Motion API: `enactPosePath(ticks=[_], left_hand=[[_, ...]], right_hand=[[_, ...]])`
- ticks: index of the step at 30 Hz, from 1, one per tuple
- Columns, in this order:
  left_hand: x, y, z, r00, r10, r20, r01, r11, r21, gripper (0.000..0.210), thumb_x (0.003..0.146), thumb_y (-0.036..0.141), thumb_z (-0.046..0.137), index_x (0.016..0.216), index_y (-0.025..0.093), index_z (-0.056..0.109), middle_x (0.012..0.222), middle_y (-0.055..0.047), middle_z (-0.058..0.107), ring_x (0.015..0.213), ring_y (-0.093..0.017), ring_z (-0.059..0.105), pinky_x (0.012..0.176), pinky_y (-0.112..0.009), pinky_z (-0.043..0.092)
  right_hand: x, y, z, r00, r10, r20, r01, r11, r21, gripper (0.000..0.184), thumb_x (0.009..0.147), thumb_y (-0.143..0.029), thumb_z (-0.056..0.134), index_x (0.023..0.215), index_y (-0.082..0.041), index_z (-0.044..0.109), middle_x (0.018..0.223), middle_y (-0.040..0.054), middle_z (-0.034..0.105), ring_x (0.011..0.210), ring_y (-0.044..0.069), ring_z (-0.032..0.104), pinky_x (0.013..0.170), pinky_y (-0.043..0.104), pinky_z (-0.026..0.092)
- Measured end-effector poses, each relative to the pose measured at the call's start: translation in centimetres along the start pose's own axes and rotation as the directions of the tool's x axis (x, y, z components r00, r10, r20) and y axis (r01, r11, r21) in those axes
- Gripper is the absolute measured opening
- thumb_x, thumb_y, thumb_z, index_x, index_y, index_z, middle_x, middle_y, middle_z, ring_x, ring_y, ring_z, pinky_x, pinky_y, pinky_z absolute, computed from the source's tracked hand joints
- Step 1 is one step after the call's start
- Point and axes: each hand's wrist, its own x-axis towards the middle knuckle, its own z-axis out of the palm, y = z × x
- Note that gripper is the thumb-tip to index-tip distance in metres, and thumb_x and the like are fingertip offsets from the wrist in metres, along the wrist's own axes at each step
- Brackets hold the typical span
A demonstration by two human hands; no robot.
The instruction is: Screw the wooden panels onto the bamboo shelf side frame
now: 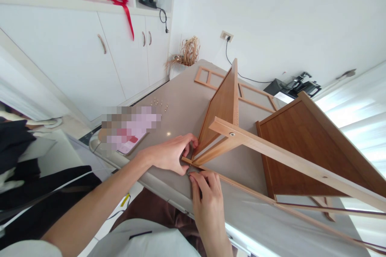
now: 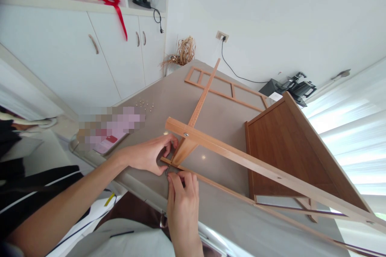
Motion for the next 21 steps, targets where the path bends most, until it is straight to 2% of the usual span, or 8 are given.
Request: enactPosePath(ticks=[9,14,21], left_hand=[[-0.12,-0.01,0.02,1.0,-0.008,-0.011,0.008,1.0,0.01,0.057,0.065,0.023,0.074,0.113,0.025,0.042,0.093,0.003,0.055,0.086,-0.017,0.057,0.079,-0.028,0.047],[-0.15,0.11,-0.03,1.0,-0.013,-0.002,0.013,1.0,0.003,0.057,0.066,0.024,0.074,0.114,0.025,0.043,0.095,0.002,0.055,0.087,-0.018,0.057,0.079,-0.029,0.047],[-0.21,0.16,-0.07,1.0,-0.011,-0.009,0.011,1.0,-0.013,0.058,0.065,0.023,0.074,0.115,0.024,0.044,0.096,0.001,0.057,0.088,-0.019,0.058,0.081,-0.03,0.048]], right_hand=[[-0.08,0.06,-0.37,0.999,-0.034,0.033,0.035,0.999,-0.013,0.021,0.098,-0.011,0.049,0.104,-0.022,0.065,0.098,0.0064,0.057,0.089,0.018,0.053,0.08,0.034,0.049],[-0.03,-0.06,-0.14,0.999,-0.047,0.023,0.048,0.996,-0.079,0.024,0.097,-0.009,0.048,0.109,-0.022,0.065,0.095,0.0065,0.055,0.087,0.018,0.053,0.078,0.033,0.049],[0.16,-0.29,-0.03,0.999,-0.051,-0.011,0.05,0.993,-0.106,0.022,0.096,-0.009,0.048,0.101,-0.02,0.066,0.092,0.0064,0.052,0.084,0.018,0.052,0.074,0.032,0.05]])
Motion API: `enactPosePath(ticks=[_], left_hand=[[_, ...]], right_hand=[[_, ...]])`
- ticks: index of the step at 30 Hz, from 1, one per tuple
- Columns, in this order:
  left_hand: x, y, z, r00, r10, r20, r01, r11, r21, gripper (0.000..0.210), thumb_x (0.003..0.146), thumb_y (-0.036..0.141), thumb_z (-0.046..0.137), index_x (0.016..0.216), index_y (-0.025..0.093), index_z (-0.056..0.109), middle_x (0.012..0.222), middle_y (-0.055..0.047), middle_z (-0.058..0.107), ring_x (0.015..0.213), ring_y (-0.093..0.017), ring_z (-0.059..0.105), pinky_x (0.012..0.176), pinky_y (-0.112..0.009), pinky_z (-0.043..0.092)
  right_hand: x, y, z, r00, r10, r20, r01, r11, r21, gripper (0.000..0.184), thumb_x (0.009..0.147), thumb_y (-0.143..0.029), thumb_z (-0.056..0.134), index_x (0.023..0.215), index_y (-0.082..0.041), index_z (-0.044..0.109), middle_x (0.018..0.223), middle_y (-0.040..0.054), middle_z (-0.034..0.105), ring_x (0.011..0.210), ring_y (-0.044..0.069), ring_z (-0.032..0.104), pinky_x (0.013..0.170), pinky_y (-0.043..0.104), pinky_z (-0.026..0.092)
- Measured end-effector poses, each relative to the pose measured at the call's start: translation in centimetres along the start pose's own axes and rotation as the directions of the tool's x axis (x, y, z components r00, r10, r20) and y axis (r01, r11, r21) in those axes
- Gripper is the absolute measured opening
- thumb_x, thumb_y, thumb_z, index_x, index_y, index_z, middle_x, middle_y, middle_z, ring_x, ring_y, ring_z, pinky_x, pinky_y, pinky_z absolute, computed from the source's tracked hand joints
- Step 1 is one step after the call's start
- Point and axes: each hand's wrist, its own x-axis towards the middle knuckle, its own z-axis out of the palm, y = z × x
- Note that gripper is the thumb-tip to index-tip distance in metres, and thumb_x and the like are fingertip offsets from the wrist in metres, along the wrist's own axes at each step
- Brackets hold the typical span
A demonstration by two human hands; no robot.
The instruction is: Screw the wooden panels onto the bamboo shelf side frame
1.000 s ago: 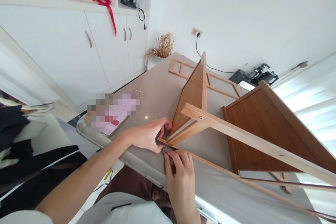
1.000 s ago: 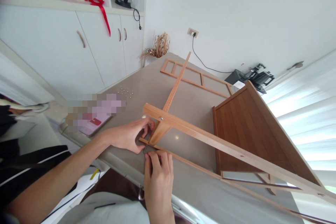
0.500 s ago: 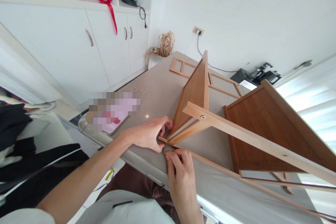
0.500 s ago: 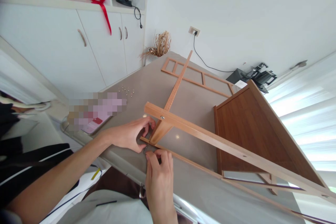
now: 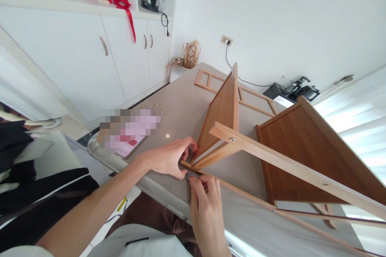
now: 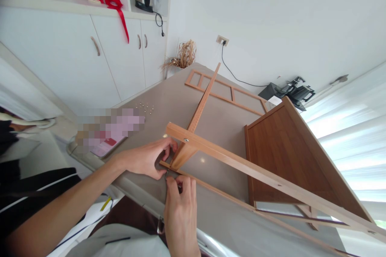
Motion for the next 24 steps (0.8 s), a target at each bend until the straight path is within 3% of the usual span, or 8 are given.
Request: enactPosePath(ticks=[24], left_hand=[[-0.03,-0.27,0.3,1.0,0.017,-0.027,-0.016,1.0,0.008,0.058,0.064,0.023,0.074,0.113,0.024,0.044,0.098,0.001,0.058,0.084,-0.018,0.057,0.077,-0.03,0.048]], right_hand=[[0.66,-0.82,0.23,0.999,-0.032,-0.016,0.031,0.998,-0.058,0.018,0.097,-0.012,0.049,0.101,-0.021,0.064,0.093,0.0075,0.054,0.082,0.02,0.052,0.072,0.034,0.049]])
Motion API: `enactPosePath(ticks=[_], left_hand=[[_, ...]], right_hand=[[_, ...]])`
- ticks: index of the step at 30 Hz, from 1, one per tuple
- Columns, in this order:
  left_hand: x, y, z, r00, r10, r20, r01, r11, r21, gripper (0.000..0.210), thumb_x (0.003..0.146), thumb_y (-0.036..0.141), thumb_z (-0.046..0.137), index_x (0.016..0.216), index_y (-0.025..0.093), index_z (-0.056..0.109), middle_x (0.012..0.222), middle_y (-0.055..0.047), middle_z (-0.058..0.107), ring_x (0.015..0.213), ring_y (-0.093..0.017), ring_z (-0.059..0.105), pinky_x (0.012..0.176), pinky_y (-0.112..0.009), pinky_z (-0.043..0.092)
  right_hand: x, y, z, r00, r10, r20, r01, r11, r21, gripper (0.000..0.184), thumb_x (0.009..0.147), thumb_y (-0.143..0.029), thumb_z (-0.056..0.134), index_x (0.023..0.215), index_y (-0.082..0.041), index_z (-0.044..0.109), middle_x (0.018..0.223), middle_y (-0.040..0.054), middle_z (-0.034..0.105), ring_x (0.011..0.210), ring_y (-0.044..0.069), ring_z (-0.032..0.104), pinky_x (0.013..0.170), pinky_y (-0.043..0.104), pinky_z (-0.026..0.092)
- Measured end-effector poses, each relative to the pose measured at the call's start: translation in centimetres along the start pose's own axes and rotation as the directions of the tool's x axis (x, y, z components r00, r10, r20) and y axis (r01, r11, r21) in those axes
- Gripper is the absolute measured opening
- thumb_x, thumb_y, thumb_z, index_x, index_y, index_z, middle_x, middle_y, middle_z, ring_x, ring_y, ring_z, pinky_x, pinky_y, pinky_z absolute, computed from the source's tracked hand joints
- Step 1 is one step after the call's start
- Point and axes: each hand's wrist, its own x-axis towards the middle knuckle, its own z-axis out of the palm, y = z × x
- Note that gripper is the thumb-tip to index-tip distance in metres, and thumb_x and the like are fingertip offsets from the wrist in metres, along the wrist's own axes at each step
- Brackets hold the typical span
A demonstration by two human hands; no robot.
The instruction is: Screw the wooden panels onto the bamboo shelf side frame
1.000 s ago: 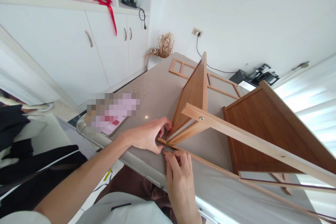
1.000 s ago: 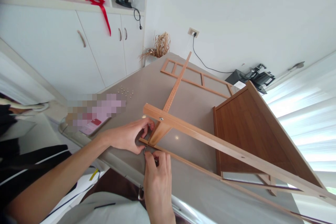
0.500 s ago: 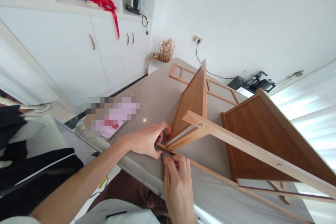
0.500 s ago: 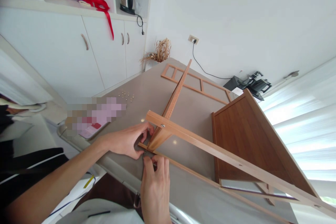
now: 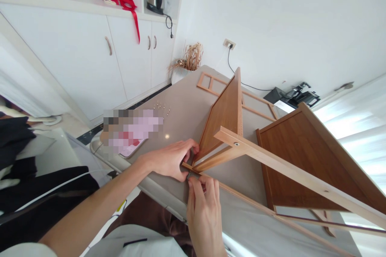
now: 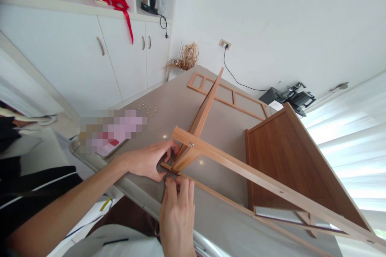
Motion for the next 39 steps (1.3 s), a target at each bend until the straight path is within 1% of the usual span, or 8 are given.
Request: enactPosePath(ticks=[4,7,13,19,24,27,33,39], left_hand=[[-0.1,-0.1,0.1,1.0,0.01,-0.01,-0.01,1.0,-0.002,0.058,0.063,0.023,0.074,0.113,0.024,0.044,0.098,0.0,0.057,0.085,-0.018,0.058,0.078,-0.03,0.048],[-0.1,0.0,0.1,1.0,0.013,-0.016,-0.013,1.0,0.004,0.058,0.064,0.024,0.075,0.113,0.024,0.045,0.099,-0.001,0.058,0.085,-0.019,0.058,0.079,-0.031,0.048],[-0.1,0.0,-0.1,1.0,0.018,-0.008,-0.018,1.0,0.014,0.057,0.064,0.023,0.074,0.113,0.024,0.044,0.098,0.0,0.057,0.085,-0.018,0.057,0.079,-0.03,0.047],[0.0,0.0,0.1,1.0,0.019,-0.011,-0.019,1.0,0.017,0.058,0.064,0.022,0.075,0.113,0.024,0.044,0.094,0.001,0.056,0.083,-0.018,0.056,0.079,-0.029,0.047],[0.0,0.0,0.1,1.0,-0.001,-0.011,0.001,0.999,0.035,0.058,0.065,0.025,0.075,0.114,0.025,0.044,0.094,0.001,0.056,0.085,-0.018,0.057,0.079,-0.029,0.047],[-0.1,0.0,0.0,1.0,-0.012,0.001,0.012,0.999,0.035,0.058,0.065,0.026,0.075,0.114,0.025,0.044,0.094,0.001,0.055,0.085,-0.018,0.057,0.078,-0.028,0.047],[0.0,0.0,0.0,1.0,-0.014,0.009,0.014,0.999,0.031,0.057,0.065,0.025,0.074,0.114,0.025,0.044,0.094,0.001,0.055,0.086,-0.018,0.056,0.078,-0.028,0.046],[0.0,0.2,-0.1,1.0,-0.012,0.007,0.012,1.0,0.026,0.057,0.065,0.023,0.074,0.113,0.024,0.044,0.094,0.002,0.056,0.087,-0.018,0.057,0.078,-0.028,0.047]], right_hand=[[0.1,-0.1,-0.2,1.0,0.0,-0.014,-0.001,1.0,-0.019,0.018,0.099,-0.014,0.05,0.108,-0.021,0.063,0.096,0.0085,0.057,0.084,0.021,0.052,0.072,0.034,0.047],[0.0,0.2,-0.3,1.0,-0.014,-0.006,0.014,1.0,0.007,0.018,0.099,-0.015,0.052,0.113,-0.02,0.062,0.097,0.0082,0.059,0.086,0.021,0.053,0.076,0.035,0.047],[-0.6,1.2,-0.3,1.0,0.016,-0.006,-0.016,0.998,0.062,0.01,0.098,-0.017,0.055,0.102,-0.021,0.064,0.092,0.0056,0.058,0.085,0.019,0.053,0.077,0.034,0.045],[-0.8,1.4,-0.2,0.999,0.035,0.017,-0.037,0.993,0.109,0.008,0.098,-0.017,0.057,0.101,-0.02,0.064,0.094,0.0051,0.058,0.086,0.018,0.052,0.079,0.033,0.045],[-0.5,1.3,-0.3,0.999,0.026,0.045,-0.034,0.981,0.188,0.017,0.098,-0.012,0.054,0.109,-0.021,0.063,0.095,0.0043,0.059,0.089,0.018,0.052,0.082,0.032,0.045],[-0.6,1.2,-0.3,0.999,0.021,0.036,-0.028,0.978,0.209,0.019,0.097,-0.009,0.054,0.107,-0.022,0.064,0.094,0.004,0.057,0.089,0.017,0.052,0.081,0.03,0.046],[-0.9,1.1,-0.3,1.0,0.018,0.01,-0.02,0.985,0.171,0.019,0.096,-0.009,0.056,0.107,-0.021,0.066,0.093,0.0046,0.054,0.087,0.016,0.05,0.078,0.03,0.047],[-1.0,1.2,-0.2,0.999,-0.01,0.041,0.007,0.997,0.081,0.025,0.095,-0.006,0.054,0.112,-0.02,0.066,0.096,0.0072,0.053,0.088,0.019,0.049,0.078,0.034,0.048]])
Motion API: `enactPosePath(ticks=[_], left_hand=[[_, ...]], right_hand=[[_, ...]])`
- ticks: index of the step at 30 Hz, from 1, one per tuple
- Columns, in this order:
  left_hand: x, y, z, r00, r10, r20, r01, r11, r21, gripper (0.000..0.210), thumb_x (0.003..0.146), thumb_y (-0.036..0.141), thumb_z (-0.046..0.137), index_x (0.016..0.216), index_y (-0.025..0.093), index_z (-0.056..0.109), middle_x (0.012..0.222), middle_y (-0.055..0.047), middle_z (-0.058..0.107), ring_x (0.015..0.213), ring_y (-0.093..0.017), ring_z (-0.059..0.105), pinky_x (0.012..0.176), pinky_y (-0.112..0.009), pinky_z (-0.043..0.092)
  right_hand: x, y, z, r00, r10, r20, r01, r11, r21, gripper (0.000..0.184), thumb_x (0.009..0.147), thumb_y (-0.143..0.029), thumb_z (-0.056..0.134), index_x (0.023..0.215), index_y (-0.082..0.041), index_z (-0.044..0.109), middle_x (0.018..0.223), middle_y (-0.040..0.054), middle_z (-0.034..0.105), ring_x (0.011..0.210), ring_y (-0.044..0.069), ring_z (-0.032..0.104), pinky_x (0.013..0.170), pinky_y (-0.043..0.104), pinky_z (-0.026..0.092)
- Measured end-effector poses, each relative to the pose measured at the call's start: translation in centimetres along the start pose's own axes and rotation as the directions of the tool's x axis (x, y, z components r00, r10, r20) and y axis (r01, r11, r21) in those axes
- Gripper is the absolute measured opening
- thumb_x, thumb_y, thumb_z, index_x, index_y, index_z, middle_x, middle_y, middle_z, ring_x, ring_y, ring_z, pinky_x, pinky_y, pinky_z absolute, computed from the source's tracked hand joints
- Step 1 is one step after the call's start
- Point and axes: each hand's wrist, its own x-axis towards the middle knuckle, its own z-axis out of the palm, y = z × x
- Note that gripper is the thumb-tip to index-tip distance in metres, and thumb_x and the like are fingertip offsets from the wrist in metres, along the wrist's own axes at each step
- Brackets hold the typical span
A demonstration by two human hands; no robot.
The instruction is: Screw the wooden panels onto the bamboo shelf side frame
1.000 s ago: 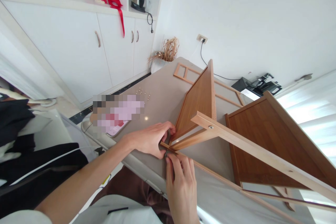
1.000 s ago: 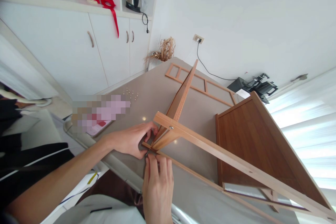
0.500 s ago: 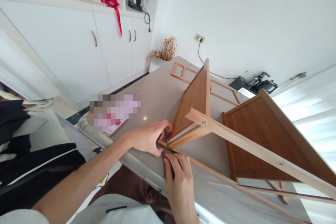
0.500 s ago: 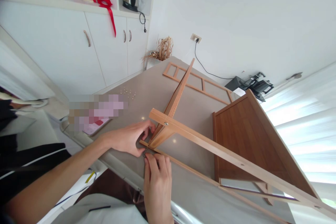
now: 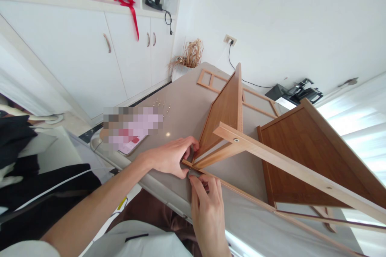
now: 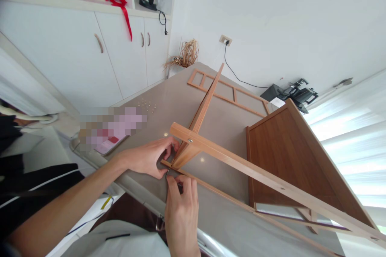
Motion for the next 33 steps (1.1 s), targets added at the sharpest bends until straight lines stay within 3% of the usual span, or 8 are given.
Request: enactPosePath(ticks=[16,27,33], left_hand=[[0.1,-0.4,0.2,1.0,0.008,-0.005,-0.008,1.0,-0.012,0.059,0.064,0.024,0.076,0.114,0.026,0.044,0.092,0.002,0.057,0.084,-0.018,0.057,0.075,-0.028,0.046],[0.0,0.1,-0.2,1.0,-0.013,0.014,0.013,1.0,0.003,0.059,0.064,0.025,0.075,0.113,0.026,0.043,0.091,0.002,0.056,0.087,-0.019,0.057,0.076,-0.029,0.045],[0.0,0.0,-0.1,1.0,-0.003,0.006,0.003,1.0,-0.005,0.057,0.065,0.023,0.074,0.113,0.025,0.043,0.092,0.002,0.056,0.086,-0.019,0.057,0.077,-0.029,0.045]], right_hand=[[1.0,-1.7,-1.2,0.996,-0.076,0.048,0.085,0.974,-0.211,0.035,0.094,-0.001,0.043,0.116,-0.016,0.065,0.102,0.0125,0.054,0.089,0.023,0.048,0.075,0.038,0.048],[1.1,-0.9,-1.4,0.985,-0.138,0.104,0.153,0.975,-0.159,0.033,0.099,-0.008,0.041,0.123,-0.015,0.062,0.102,0.0119,0.056,0.09,0.023,0.051,0.075,0.036,0.048],[0.8,-0.5,-1.1,0.991,-0.118,0.062,0.126,0.978,-0.166,0.03,0.097,-0.007,0.046,0.118,-0.016,0.064,0.099,0.0107,0.059,0.089,0.022,0.053,0.078,0.037,0.047]])
